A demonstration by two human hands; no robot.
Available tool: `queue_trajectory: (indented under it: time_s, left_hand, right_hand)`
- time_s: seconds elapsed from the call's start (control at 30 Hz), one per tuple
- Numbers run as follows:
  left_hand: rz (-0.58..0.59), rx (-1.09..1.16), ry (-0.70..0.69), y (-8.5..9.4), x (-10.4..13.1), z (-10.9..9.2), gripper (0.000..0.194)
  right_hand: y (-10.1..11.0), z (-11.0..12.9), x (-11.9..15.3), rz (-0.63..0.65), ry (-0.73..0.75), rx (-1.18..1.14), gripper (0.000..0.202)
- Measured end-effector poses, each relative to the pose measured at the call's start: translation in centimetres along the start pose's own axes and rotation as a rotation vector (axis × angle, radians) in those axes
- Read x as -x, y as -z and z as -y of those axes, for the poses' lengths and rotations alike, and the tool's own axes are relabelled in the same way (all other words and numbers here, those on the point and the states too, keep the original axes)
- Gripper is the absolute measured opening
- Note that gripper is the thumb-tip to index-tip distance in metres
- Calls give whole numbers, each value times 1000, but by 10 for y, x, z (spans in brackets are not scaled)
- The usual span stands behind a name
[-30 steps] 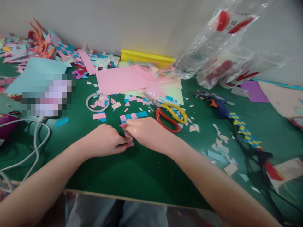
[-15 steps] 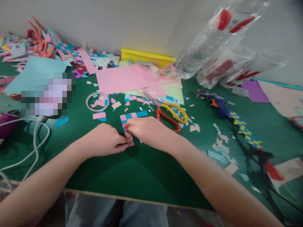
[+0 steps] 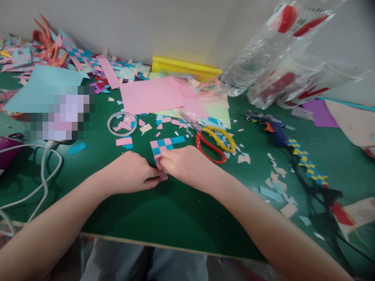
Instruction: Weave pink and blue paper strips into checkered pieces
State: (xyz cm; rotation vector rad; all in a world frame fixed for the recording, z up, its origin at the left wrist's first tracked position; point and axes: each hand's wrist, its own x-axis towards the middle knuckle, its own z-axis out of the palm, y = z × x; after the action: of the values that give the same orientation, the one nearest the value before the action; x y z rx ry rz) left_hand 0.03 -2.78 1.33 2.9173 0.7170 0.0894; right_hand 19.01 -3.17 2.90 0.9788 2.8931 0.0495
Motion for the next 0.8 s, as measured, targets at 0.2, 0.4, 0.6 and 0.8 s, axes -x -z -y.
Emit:
queue_trajectory:
  time_s: [0.2,0.4,0.6,0.8]
  left_hand:
    - [-36,-36,-14,-2,1,0,32]
    - [-25,-60,-7,2,1,-1,29]
    - [-79,-81,7,8,5,6,29]
    - [-63,-116,31,5,7,10,30]
  right_hand:
    - [-15,-12,1,-87,15,-125,24]
    - [-13,-16,0,-52,-19,-264,26]
    - [-15,-17,1,-79,-14,-290,26]
    - [-15,-17,2,-81,-19,-313,27]
